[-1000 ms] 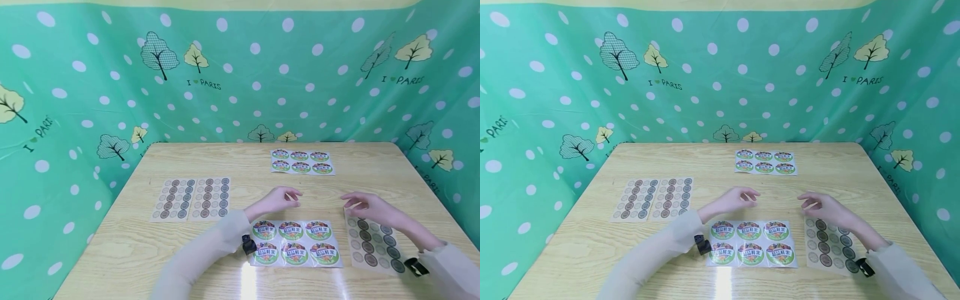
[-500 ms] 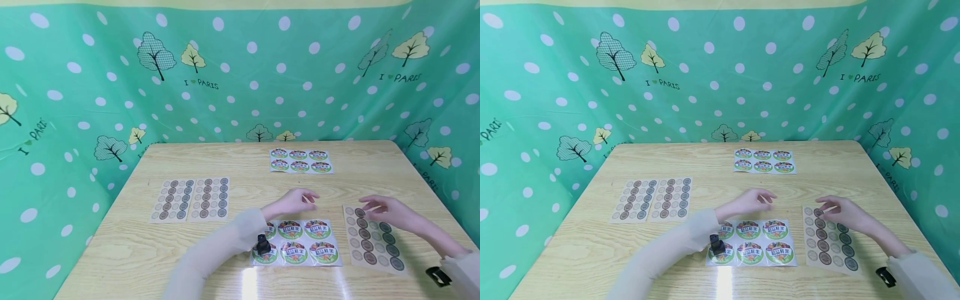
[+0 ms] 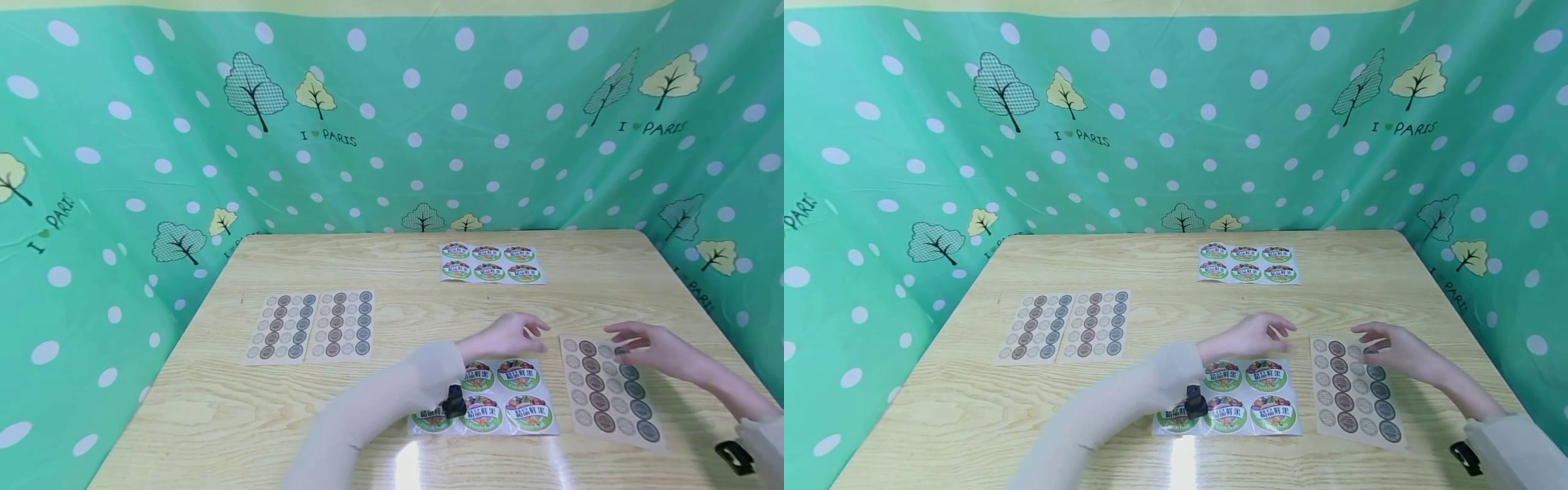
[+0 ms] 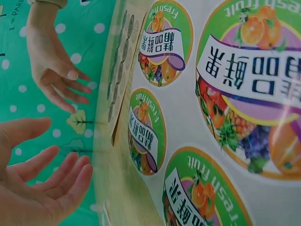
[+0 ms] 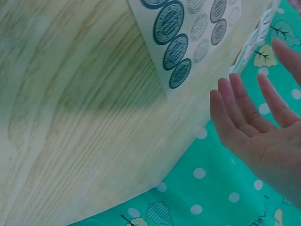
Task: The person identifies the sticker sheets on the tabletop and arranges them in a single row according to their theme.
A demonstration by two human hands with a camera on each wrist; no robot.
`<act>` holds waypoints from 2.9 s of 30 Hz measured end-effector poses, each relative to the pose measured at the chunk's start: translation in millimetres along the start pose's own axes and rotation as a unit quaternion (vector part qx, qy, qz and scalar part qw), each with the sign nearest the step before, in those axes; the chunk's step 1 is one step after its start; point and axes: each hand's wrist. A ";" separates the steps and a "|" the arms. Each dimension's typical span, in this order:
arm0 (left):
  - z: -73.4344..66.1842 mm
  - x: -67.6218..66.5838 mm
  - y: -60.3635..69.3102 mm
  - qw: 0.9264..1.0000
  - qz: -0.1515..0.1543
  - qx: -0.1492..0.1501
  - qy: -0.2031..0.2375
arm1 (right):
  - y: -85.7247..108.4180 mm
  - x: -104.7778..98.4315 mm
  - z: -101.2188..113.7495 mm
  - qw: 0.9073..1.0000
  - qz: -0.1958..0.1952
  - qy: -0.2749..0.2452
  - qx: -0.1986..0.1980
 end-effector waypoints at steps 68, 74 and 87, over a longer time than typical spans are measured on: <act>-6.2 50.0 -57.2 0.972 -0.053 -0.118 -0.196 | -3.7 12.9 -52.1 0.997 -0.019 0.068 -0.003; -6.3 51.5 -58.5 0.970 -0.060 -0.119 -0.201 | -5.3 12.5 -51.7 0.997 -0.017 0.069 0.003; -5.6 52.8 -60.0 0.969 -0.060 -0.117 -0.211 | -7.1 10.0 -48.7 0.999 0.000 0.048 -0.014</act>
Point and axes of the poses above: each hand's wrist, its own y-axis away from the middle knuckle, its own x-axis out of the palm, z = x × y, and after that the axes turned 1 degree about z, right-handed
